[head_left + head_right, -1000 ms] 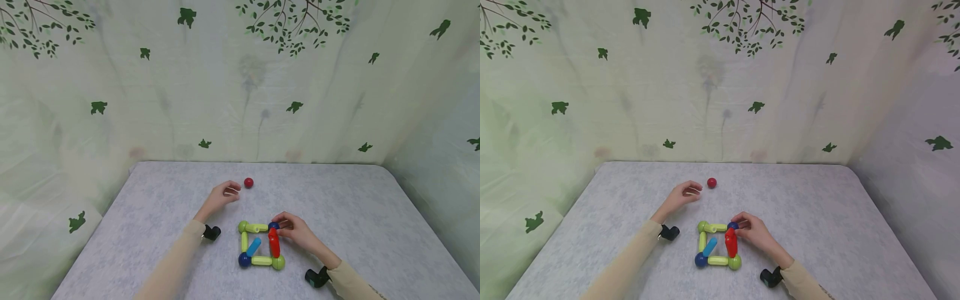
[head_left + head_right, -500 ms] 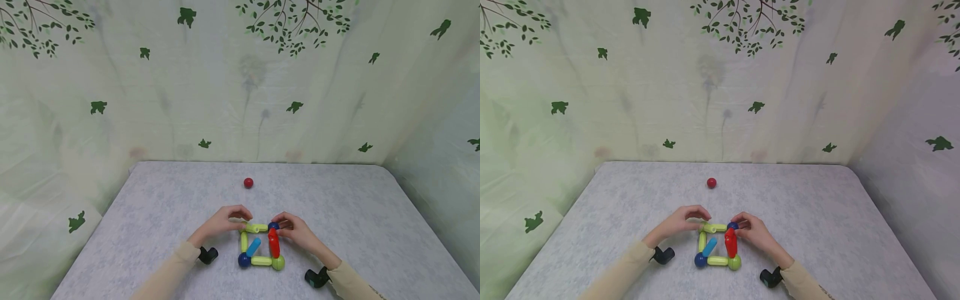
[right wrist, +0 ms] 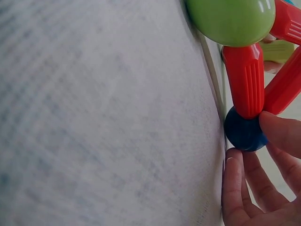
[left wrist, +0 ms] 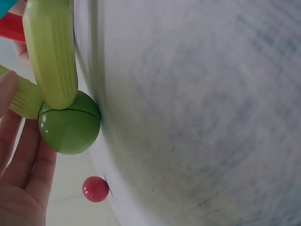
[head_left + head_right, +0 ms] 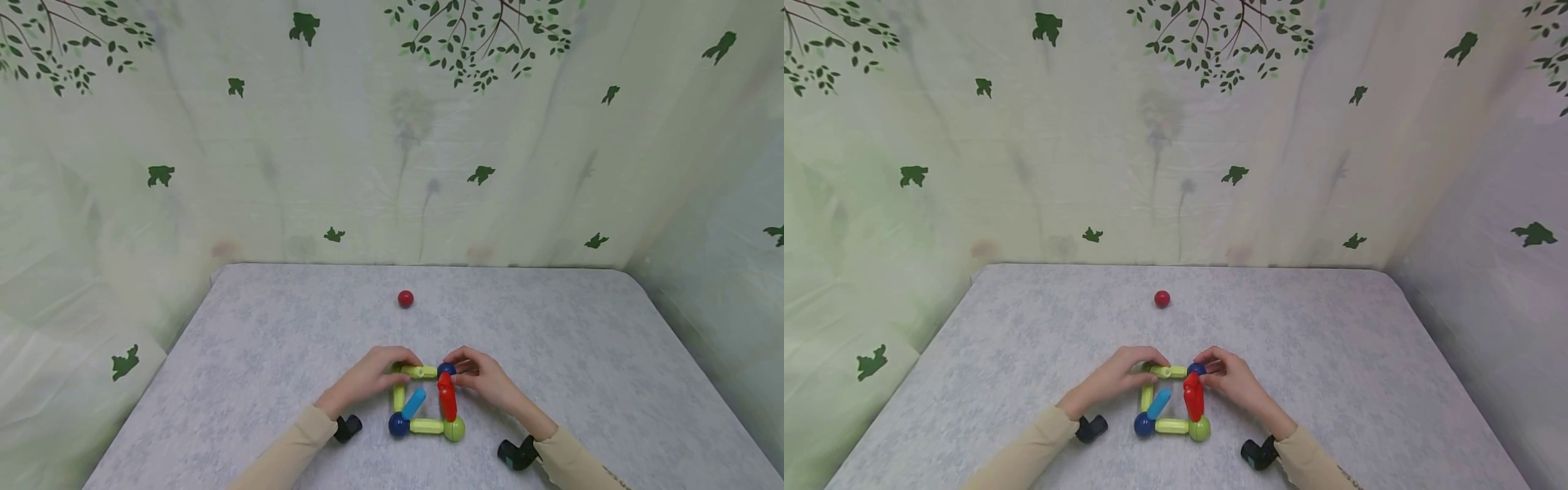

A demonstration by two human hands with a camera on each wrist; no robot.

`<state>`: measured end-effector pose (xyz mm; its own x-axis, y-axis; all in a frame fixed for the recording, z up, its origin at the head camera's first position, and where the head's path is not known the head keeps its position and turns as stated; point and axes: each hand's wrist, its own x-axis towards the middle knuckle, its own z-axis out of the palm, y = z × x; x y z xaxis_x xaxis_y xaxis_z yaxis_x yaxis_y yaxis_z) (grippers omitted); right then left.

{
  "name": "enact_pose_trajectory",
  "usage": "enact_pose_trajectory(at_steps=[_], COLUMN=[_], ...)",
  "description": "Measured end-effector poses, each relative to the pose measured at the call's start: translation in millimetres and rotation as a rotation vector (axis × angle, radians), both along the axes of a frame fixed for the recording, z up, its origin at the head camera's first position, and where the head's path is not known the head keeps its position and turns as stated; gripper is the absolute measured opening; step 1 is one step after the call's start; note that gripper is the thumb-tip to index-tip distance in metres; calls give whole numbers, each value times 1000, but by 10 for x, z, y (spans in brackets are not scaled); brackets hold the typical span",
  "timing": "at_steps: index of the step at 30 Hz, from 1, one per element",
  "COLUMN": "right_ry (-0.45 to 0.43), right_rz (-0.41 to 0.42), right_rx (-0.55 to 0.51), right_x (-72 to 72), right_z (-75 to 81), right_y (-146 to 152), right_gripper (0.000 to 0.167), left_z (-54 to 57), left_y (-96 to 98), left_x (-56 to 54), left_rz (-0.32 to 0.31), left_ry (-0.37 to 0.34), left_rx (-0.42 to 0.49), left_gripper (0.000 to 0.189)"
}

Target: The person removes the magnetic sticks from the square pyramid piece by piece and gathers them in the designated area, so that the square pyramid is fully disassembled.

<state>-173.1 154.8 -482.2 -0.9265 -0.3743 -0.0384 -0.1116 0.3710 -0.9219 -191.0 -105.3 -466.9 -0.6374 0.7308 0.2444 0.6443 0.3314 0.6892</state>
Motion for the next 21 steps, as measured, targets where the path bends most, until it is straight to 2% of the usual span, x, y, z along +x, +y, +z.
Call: enact_pose_trajectory(at_steps=[5, 8, 16, 18, 21], right_ry=[10, 12, 21, 19, 24], right_rz=[5, 6, 2, -8, -23], right_rx=[-1, 5, 20, 25, 45], right_x=[2, 7, 91, 88, 57], right_z=[-7, 0, 175, 173, 90], right_y=[3, -2, -61, -63, -44], right_gripper=[24, 24, 23, 23, 23], left_z=[9, 16, 17, 19, 32], left_y=[26, 33, 4, -15, -63], left_x=[15, 17, 21, 11, -12], left_rz=[49, 87, 136, 144, 155], left_ry=[109, 132, 39, 39, 51], left_rx=[-42, -45, 19, 40, 63], left_gripper=[21, 22, 25, 26, 28])
